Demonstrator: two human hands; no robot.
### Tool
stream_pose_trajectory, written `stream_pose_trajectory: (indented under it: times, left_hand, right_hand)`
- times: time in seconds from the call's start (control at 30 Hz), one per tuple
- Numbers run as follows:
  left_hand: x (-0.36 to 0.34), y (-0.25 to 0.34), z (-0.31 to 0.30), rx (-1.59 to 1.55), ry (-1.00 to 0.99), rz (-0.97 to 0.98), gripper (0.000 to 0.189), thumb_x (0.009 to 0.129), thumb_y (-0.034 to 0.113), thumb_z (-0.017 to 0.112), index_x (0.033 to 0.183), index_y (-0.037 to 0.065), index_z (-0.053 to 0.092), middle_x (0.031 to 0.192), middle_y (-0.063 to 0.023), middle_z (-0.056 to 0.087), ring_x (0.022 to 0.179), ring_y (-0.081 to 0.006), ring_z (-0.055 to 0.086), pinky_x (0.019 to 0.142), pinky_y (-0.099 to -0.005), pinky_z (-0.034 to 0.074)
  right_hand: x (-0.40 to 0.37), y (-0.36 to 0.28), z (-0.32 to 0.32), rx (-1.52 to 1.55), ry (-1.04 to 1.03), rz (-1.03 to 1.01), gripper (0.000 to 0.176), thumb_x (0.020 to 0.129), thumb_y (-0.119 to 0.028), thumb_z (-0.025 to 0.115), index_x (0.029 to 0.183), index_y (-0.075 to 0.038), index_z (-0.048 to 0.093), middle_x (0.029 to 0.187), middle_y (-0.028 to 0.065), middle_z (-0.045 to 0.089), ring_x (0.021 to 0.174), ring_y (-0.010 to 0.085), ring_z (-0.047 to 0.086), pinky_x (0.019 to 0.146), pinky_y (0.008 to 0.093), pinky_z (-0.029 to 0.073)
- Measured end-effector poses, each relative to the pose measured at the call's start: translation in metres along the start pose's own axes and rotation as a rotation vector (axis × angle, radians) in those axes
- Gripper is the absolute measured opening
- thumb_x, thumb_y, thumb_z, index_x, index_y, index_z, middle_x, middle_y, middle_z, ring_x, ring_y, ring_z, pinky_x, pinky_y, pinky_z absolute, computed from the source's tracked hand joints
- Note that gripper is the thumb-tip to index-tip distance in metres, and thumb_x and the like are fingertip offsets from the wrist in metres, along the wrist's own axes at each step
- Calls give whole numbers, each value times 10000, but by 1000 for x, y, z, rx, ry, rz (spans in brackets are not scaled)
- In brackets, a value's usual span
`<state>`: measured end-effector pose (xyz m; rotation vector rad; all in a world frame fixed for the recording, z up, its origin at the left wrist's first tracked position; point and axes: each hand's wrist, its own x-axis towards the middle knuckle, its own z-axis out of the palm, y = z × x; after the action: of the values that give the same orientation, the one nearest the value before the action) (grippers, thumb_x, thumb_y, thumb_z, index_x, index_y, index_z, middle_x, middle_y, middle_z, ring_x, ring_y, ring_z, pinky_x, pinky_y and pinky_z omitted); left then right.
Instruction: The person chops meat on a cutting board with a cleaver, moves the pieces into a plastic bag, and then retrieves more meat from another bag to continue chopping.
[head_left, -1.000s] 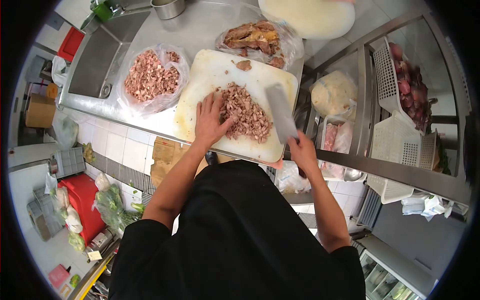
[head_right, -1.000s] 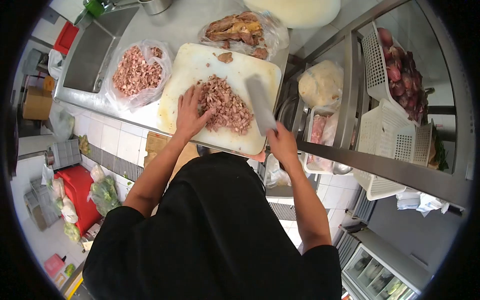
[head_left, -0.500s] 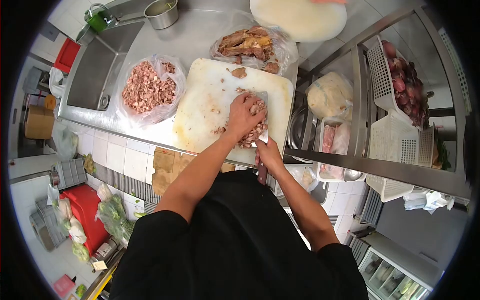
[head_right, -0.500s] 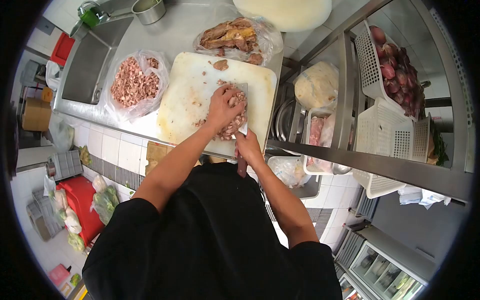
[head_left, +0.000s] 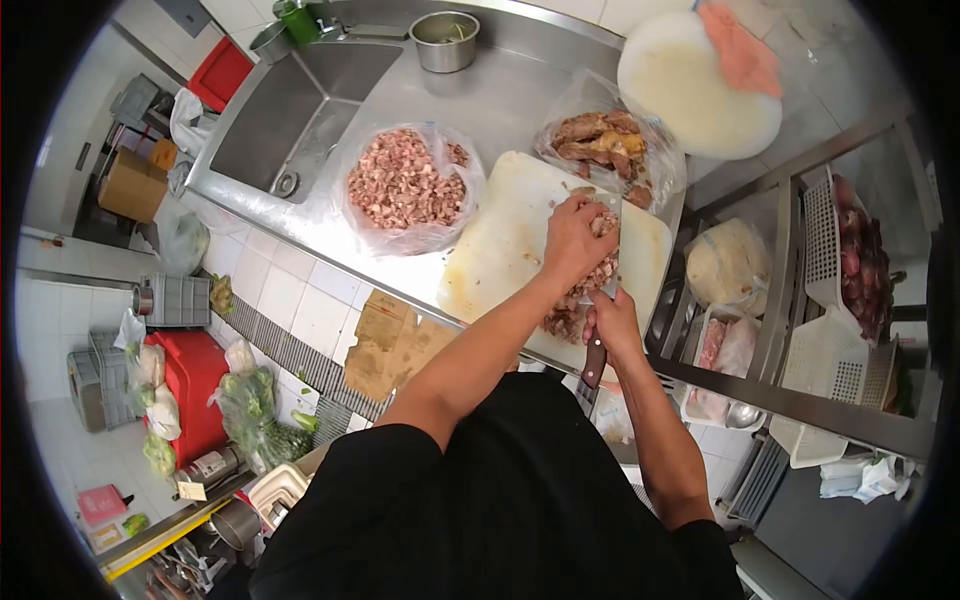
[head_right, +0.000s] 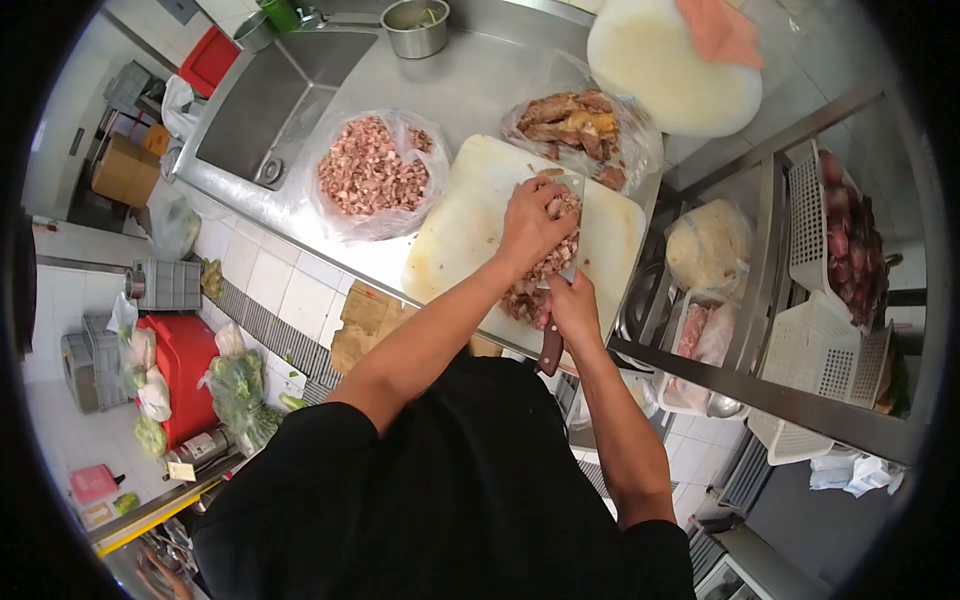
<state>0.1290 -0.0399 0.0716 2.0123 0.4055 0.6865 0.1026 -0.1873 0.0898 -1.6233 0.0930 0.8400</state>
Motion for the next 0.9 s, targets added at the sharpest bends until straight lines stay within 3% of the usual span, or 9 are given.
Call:
stream_pose_trajectory:
  times: [0.3,0.47,0.6,0.67,0.73,0.8,0.9]
  left_hand:
    - [71,-36,-161,150,273,-45,378,773,281,772,1056,32,781,1113,-237,709,1089,-411,651,984,-486,503]
    - [93,-109,-230,218,328,-169,424,805,307,763,1107,9,767,1174,-231,688,1152,-392,630,1032,-463,481]
    - [95,-166,-237,362,431,-171,428,830,326,749,1124,15,766,1255,-230,661,1197,-400,595,1069,-487,446]
    - [94,-186,-233,411,358,-214,455,866,340,739,1188,19,741,1317,-222,621,1241,-396,558,1103,-485,411]
    - [94,-189,-229,555,372,-137,472,888,339,728,1254,41,712,1322,-200,615,1251,-387,543,1115,-493,394]
    - [94,-191,-226,618,338,-133,473,912,337,712,1284,47,690,1364,-208,591,1282,-390,528,1127,-498,384]
    - [95,-188,-221,720,291,-116,504,944,334,673,1362,55,630,1435,-222,543,1341,-403,483,1155,-520,347]
  right_hand:
    - [30,-82,144,-92,-244,-30,167,989,-174,608,1043,-65,493,629,34,510,426,159,492,392,334,429]
    - [74,-99,228,-251,-449,-5,193,991,-214,608,994,-46,512,641,32,539,446,158,534,399,340,452]
    - [126,-93,256,-410,-371,-61,229,995,-248,608,1007,-25,559,648,37,566,455,158,557,408,335,460]
    - [145,-92,248,-603,-294,-140,274,999,-282,618,1056,-14,601,653,41,584,463,157,573,425,327,474]
    - [138,-109,236,-606,-301,-147,334,1010,-337,627,1040,-4,619,664,44,600,464,151,570,446,321,470]
    - [142,-115,224,-706,-304,-164,482,991,-412,588,1127,46,652,690,115,662,535,221,669,588,381,549]
    - [138,-119,213,-784,-252,-199,456,1008,-397,564,1110,39,649,683,113,656,532,205,664,581,378,540]
